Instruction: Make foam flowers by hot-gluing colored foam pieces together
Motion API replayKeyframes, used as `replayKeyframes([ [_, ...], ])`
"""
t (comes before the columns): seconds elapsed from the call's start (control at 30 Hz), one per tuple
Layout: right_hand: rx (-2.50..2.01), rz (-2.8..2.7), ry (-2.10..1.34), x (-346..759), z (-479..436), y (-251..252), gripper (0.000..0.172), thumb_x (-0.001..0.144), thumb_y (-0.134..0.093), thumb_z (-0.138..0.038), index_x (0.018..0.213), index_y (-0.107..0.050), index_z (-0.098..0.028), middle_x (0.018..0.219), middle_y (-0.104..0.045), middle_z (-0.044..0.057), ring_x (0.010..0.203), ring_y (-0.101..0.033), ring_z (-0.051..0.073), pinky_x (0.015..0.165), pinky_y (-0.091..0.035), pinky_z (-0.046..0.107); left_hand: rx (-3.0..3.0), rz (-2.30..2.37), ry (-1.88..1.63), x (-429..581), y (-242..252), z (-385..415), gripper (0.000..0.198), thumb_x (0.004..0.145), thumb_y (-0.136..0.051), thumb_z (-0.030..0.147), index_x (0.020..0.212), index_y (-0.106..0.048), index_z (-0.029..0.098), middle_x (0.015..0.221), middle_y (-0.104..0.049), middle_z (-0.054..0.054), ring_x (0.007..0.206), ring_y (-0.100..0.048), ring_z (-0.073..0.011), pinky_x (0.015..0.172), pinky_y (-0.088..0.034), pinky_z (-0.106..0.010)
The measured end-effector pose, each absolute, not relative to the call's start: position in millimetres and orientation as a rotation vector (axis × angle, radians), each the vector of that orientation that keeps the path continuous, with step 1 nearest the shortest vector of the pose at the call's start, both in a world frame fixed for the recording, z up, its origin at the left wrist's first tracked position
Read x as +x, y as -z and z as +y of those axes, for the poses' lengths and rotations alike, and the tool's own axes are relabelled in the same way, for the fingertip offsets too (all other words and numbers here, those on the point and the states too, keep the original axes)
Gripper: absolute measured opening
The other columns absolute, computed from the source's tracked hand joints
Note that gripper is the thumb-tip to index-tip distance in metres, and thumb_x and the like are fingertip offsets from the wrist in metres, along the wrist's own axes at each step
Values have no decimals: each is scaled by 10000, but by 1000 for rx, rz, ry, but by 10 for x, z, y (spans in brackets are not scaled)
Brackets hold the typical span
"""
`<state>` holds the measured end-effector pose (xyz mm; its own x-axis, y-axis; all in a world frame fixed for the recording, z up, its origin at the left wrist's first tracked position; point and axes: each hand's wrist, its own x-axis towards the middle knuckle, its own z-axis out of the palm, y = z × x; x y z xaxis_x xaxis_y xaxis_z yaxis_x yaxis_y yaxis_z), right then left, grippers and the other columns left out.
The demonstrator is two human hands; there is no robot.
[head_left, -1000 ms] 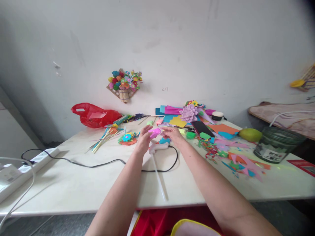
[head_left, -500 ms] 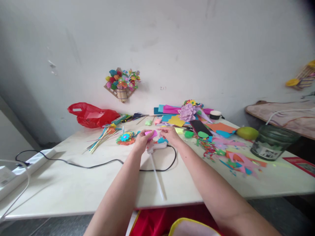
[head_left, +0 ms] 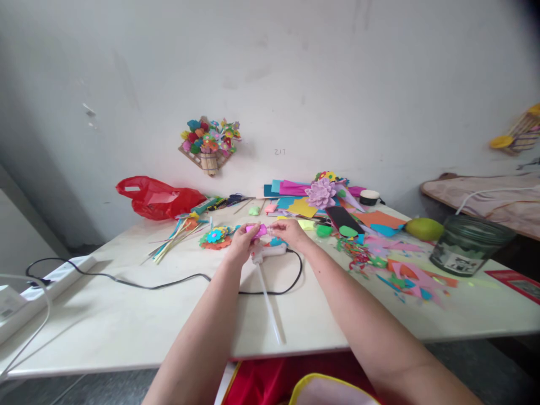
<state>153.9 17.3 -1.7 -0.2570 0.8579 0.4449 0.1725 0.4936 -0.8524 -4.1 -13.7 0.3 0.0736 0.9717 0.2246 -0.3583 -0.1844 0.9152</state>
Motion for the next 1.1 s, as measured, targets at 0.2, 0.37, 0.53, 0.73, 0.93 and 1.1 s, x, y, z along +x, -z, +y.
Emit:
replayKeyframes([
  [0.2,-823,-1831,-734,1583,162,-12,104,616,-643,-227,700,-666,-170,616,-603,-2,568,-506,114,547,-391,230,1162,751,-1410,-29,5,-137,367,603,-711,390,782,-520,132,520,-482,57,353,-367,-11,304,-142,-136],
  [0.37,-792,-1856,-764,1601,123,-30,133,609,-642,-209,731,-667,-161,653,-612,8,606,-527,123,586,-409,239,1173,761,-1407,-28,20,-123,354,621,-702,388,788,-517,136,505,-478,58,358,-370,-16,311,-145,-136],
  [0.53,-826,-1932,-548,1595,199,27,167,613,-663,-233,764,-668,-162,670,-617,13,600,-528,123,578,-401,240,1201,787,-1392,-39,46,-101,348,633,-692,401,779,-525,133,459,-454,60,334,-338,-17,313,-141,-145],
  [0.73,-802,-1923,-276,1563,222,41,119,643,-656,-218,748,-686,-171,669,-604,25,607,-525,128,569,-385,245,1189,758,-1393,-17,25,-129,339,638,-689,401,774,-521,140,435,-437,63,332,-319,-21,315,-134,-150],
  [0.93,-748,-1944,-244,1583,229,51,106,672,-627,-204,746,-698,-177,668,-617,28,609,-537,126,572,-379,241,1183,743,-1392,-11,15,-144,352,635,-691,405,773,-518,132,448,-437,61,336,-306,-16,315,-117,-150],
  [1.1,-800,-1942,-168,1566,181,27,149,662,-593,-144,757,-699,-188,661,-624,18,612,-535,121,573,-379,228,1185,749,-1383,-18,35,-128,357,642,-685,412,796,-518,136,441,-441,60,331,-305,-20,316,-122,-151],
])
